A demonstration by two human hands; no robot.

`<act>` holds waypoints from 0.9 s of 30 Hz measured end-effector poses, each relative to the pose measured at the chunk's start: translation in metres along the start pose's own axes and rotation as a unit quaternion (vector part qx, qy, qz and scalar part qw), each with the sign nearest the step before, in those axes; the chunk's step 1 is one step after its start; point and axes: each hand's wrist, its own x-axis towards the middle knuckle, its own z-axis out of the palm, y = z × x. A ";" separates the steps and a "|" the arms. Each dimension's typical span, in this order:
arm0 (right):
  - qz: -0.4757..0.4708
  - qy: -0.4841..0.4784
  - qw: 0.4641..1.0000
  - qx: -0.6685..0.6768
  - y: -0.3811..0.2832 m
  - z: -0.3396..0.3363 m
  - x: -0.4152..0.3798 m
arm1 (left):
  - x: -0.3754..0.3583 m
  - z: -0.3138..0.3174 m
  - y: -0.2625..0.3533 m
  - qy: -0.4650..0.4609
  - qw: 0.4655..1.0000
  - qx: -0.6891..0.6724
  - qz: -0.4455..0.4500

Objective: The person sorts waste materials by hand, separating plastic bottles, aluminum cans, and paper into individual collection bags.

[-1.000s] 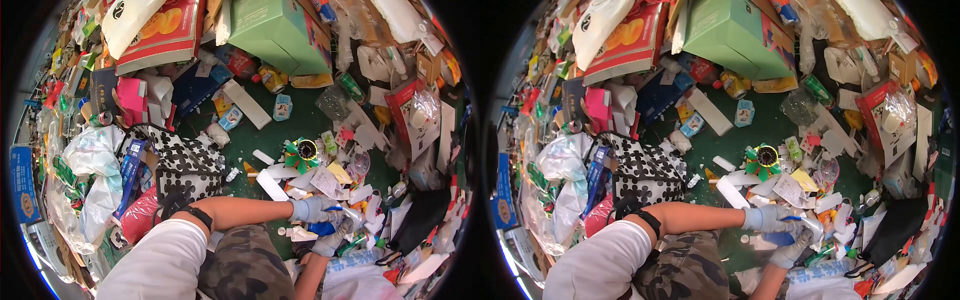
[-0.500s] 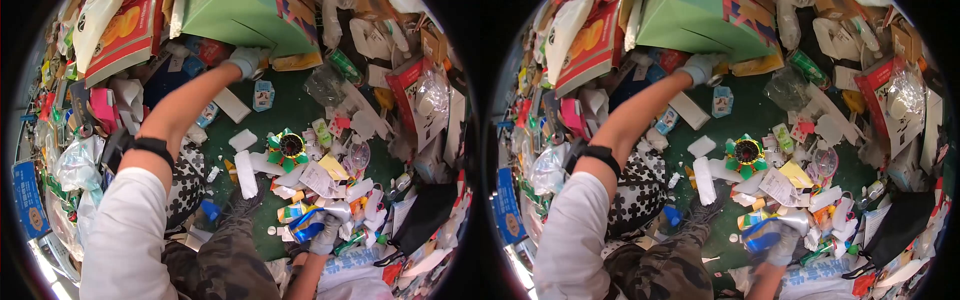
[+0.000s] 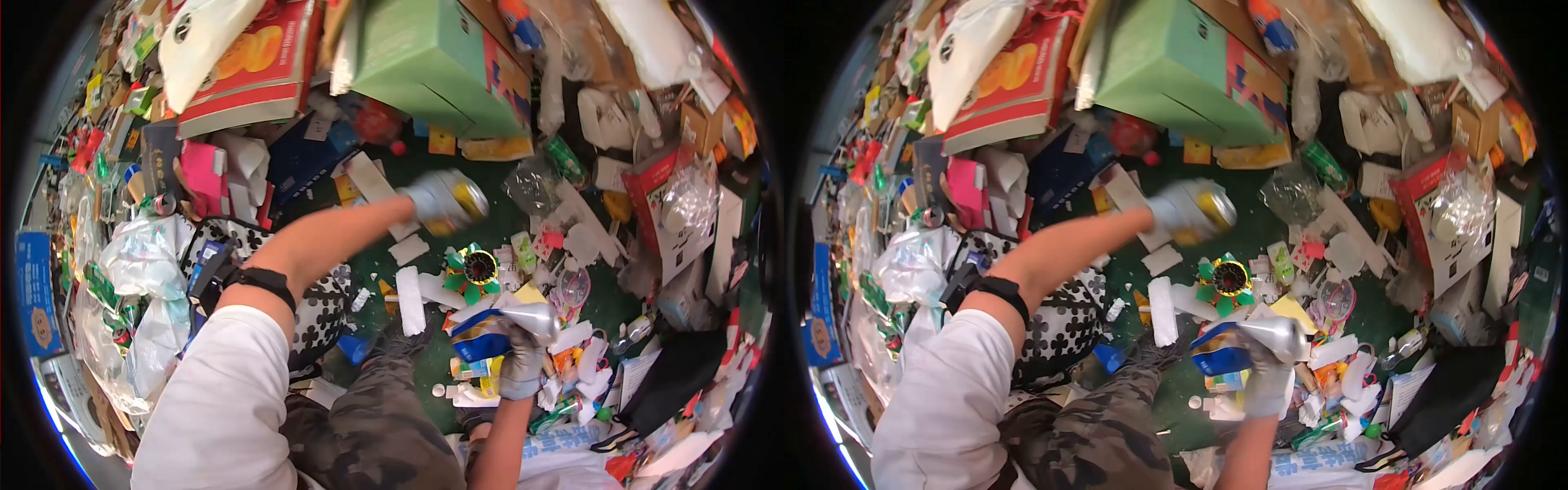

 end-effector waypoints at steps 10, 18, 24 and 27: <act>0.004 -0.093 0.957 -0.275 -0.152 0.031 -0.077 | -0.074 0.202 0.108 0.020 0.957 -0.177 0.230; -0.068 0.043 0.965 -0.250 -0.175 0.062 -0.154 | -0.216 0.146 0.159 -0.095 0.923 -0.317 0.197; -0.221 -0.016 0.966 -0.132 -0.169 0.046 -0.158 | -0.264 0.128 0.168 0.040 0.906 -0.272 0.323; -0.296 -0.057 0.949 -0.088 -0.166 0.041 -0.153 | -0.273 0.130 0.181 0.100 0.905 -0.273 0.311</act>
